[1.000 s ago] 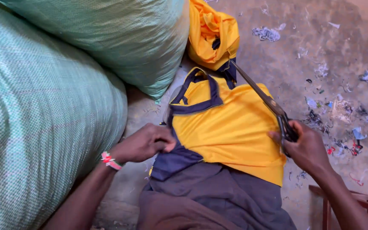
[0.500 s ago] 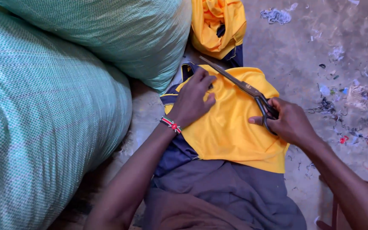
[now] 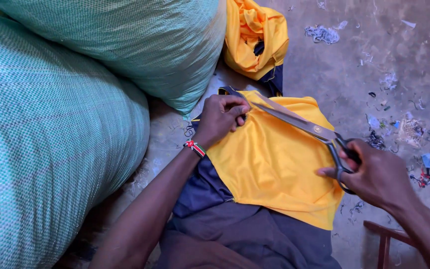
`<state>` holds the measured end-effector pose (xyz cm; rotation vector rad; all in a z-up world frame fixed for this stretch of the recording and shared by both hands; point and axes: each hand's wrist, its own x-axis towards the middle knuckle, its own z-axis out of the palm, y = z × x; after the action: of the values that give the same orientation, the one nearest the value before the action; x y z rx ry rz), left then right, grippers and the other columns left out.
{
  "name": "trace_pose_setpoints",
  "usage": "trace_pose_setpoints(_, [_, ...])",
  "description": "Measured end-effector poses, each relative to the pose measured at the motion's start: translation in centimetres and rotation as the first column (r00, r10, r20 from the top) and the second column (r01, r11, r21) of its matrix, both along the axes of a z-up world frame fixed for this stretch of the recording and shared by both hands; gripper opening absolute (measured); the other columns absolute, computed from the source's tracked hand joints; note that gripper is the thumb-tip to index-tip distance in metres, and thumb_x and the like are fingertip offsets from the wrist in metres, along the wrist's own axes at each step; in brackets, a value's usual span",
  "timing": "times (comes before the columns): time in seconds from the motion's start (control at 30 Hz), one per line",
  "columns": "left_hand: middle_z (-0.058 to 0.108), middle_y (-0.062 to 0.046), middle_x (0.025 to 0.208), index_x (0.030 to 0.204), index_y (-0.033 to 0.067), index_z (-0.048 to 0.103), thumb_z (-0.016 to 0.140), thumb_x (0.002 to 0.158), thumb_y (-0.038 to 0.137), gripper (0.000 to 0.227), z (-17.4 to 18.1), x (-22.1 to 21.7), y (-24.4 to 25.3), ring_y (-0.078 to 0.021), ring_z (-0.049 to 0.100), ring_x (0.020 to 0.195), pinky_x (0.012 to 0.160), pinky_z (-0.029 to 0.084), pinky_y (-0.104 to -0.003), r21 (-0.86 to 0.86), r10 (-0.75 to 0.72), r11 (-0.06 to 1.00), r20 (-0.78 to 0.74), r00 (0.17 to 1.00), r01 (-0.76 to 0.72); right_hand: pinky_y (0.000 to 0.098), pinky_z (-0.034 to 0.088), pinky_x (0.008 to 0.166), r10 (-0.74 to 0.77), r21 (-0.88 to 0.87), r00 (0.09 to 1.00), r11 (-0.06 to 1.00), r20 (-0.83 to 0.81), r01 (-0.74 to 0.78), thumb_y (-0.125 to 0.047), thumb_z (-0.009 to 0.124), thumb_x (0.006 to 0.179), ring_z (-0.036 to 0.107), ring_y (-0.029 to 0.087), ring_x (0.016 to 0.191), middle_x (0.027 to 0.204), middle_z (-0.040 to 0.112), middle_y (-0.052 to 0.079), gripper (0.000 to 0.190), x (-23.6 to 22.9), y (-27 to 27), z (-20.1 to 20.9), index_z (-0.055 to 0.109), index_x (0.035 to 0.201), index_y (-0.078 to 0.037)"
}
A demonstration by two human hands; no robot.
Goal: Trim excess fabric and threads from garment pieces using tailor's scissors
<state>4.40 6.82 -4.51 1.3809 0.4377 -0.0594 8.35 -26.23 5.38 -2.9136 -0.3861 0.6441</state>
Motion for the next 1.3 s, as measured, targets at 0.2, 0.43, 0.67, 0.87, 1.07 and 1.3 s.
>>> trace_pose_setpoints(0.2, [0.063, -0.005, 0.075, 0.093, 0.0010, 0.065, 0.062, 0.095, -0.002, 0.005, -0.8, 0.3, -1.2, -0.0083, 0.058, 0.056, 0.045, 0.046, -0.022, -0.035, -0.028, 0.999, 0.136, 0.990, 0.033, 0.0312, 0.048, 0.059, 0.178, -0.443, 0.978, 0.889, 0.110, -0.112, -0.080, 0.078, 0.059, 0.065, 0.016, 0.057, 0.070, 0.068, -0.009, 0.070, 0.5, -1.0, 3.6, 0.065, 0.092, -0.020])
trace_pose_setpoints(0.43, [0.053, -0.007, 0.095, 0.093, -0.0007, 0.058, 0.057, 0.092, -0.010, 0.009, 0.3, -0.4, -2.5, -0.0118, 0.057, 0.058, 0.053, 0.048, -0.025, 0.285, -0.022, 0.953, 0.410, 0.912, -0.106, 0.0280, 0.050, 0.053, 0.516, -0.657, 0.818, 0.713, 0.254, -0.246, -0.085, 0.058, 0.073, 0.074, 0.013, 0.062, 0.085, 0.074, -0.013, 0.073, 0.2, 0.6, 5.0, 0.060, 0.116, -0.027])
trace_pose_setpoints(0.67, [0.048, -0.008, 0.090, 0.094, 0.0013, 0.061, 0.063, 0.092, -0.005, 0.007, 1.6, -0.9, -3.5, -0.0189, 0.047, 0.065, 0.059, 0.041, -0.035, 0.508, -0.025, 0.818, 0.501, 0.865, -0.270, 0.0214, 0.049, 0.050, 0.608, -0.717, 0.742, 0.647, 0.281, -0.258, -0.089, 0.053, 0.077, 0.073, 0.006, 0.059, 0.083, 0.074, -0.014, 0.075, 0.6, 2.8, 6.5, 0.060, 0.115, -0.024])
trace_pose_setpoints(0.87, [0.052, -0.007, 0.089, 0.089, 0.0007, 0.062, 0.057, 0.088, -0.009, 0.012, 1.0, -0.7, -3.6, -0.0215, 0.054, 0.065, 0.061, 0.046, -0.035, 0.539, -0.045, 0.792, 0.519, 0.854, -0.286, 0.0309, 0.048, 0.046, 0.594, -0.598, 0.778, 0.705, 0.205, -0.381, -0.041, 0.064, 0.090, 0.068, 0.014, 0.051, 0.080, 0.071, -0.008, 0.032, 1.2, 1.1, 3.8, 0.053, 0.110, -0.018])
trace_pose_setpoints(1.07, [0.046, -0.017, 0.113, 0.119, 0.0056, 0.053, 0.059, 0.066, -0.013, 0.056, -1.3, -1.6, 1.4, -0.0362, 0.051, 0.107, 0.100, 0.040, -0.045, 0.743, 0.344, 0.456, 0.360, 0.867, -0.490, 0.0352, 0.047, 0.054, -0.102, -0.204, 0.994, 0.975, -0.034, 0.093, -0.066, 0.087, 0.063, 0.060, 0.021, 0.047, 0.058, 0.065, 0.003, 0.066, 0.6, 2.0, 1.2, 0.063, 0.080, -0.008])
trace_pose_setpoints(1.3, [0.066, -0.011, 0.116, 0.102, -0.0004, 0.068, 0.069, 0.091, 0.013, 0.018, -0.1, -2.6, 1.2, -0.0269, 0.062, 0.108, 0.098, 0.047, -0.038, 0.546, -0.125, 0.825, 0.430, 0.894, -0.147, 0.0341, 0.033, 0.051, -0.266, 0.120, 0.943, 0.949, -0.198, 0.293, -0.019, 0.081, 0.084, 0.045, 0.021, 0.050, 0.061, 0.062, 0.010, 0.023, -0.8, -1.9, -1.5, 0.071, 0.085, 0.002])
